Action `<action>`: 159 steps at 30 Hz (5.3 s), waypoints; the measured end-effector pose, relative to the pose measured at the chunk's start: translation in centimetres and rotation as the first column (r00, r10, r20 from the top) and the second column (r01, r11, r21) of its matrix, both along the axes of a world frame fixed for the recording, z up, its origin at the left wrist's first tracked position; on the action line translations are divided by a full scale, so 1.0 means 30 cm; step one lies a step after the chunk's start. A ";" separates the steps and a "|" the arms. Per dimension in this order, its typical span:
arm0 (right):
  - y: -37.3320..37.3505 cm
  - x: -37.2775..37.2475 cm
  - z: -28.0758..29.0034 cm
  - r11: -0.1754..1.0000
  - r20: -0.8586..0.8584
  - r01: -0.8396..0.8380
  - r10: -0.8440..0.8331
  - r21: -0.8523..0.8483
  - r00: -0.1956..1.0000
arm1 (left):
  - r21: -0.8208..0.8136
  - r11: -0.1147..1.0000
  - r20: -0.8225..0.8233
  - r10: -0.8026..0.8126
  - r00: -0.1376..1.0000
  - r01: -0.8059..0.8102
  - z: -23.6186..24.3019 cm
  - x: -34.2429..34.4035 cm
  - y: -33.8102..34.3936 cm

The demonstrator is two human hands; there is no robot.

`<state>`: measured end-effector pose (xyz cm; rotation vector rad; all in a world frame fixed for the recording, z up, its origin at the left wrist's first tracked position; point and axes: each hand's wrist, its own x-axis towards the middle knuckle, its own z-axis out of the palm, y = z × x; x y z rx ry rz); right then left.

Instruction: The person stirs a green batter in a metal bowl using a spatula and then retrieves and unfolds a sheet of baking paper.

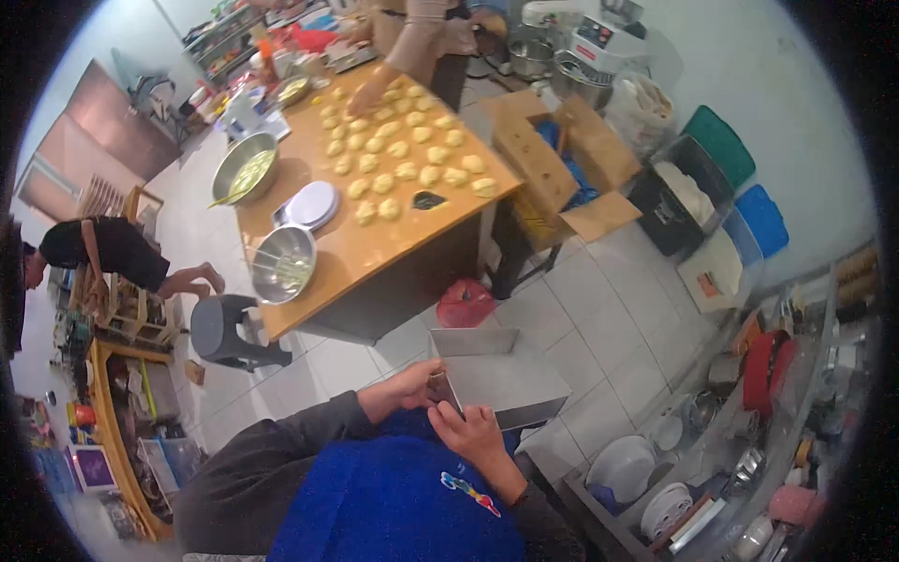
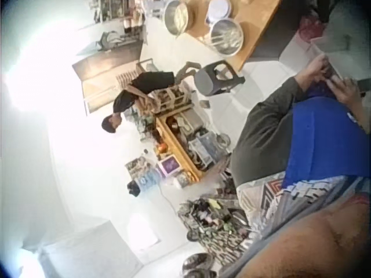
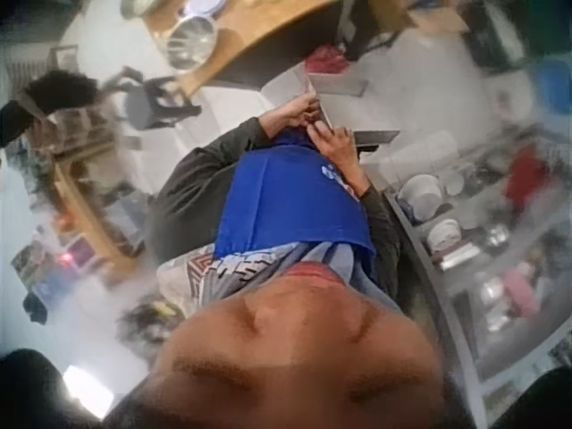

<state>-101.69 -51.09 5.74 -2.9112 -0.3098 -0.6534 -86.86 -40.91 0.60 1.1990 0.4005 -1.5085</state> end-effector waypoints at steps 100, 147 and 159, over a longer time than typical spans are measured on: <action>1.374 0.577 0.019 -0.671 -0.574 -0.256 -0.734 0.696 0.362 | -0.381 0.870 0.866 0.455 0.210 -0.313 0.005 1.133 1.178; 3.187 -1.362 -0.248 0.578 -0.451 -0.363 0.010 0.731 -0.892 | -0.312 0.769 0.947 0.203 0.249 0.558 0.214 -0.311 1.267; 3.062 -1.146 -0.264 0.597 -0.503 -0.408 -0.008 0.691 -0.864 | -0.381 0.770 0.917 0.245 0.314 0.512 0.129 -0.181 1.185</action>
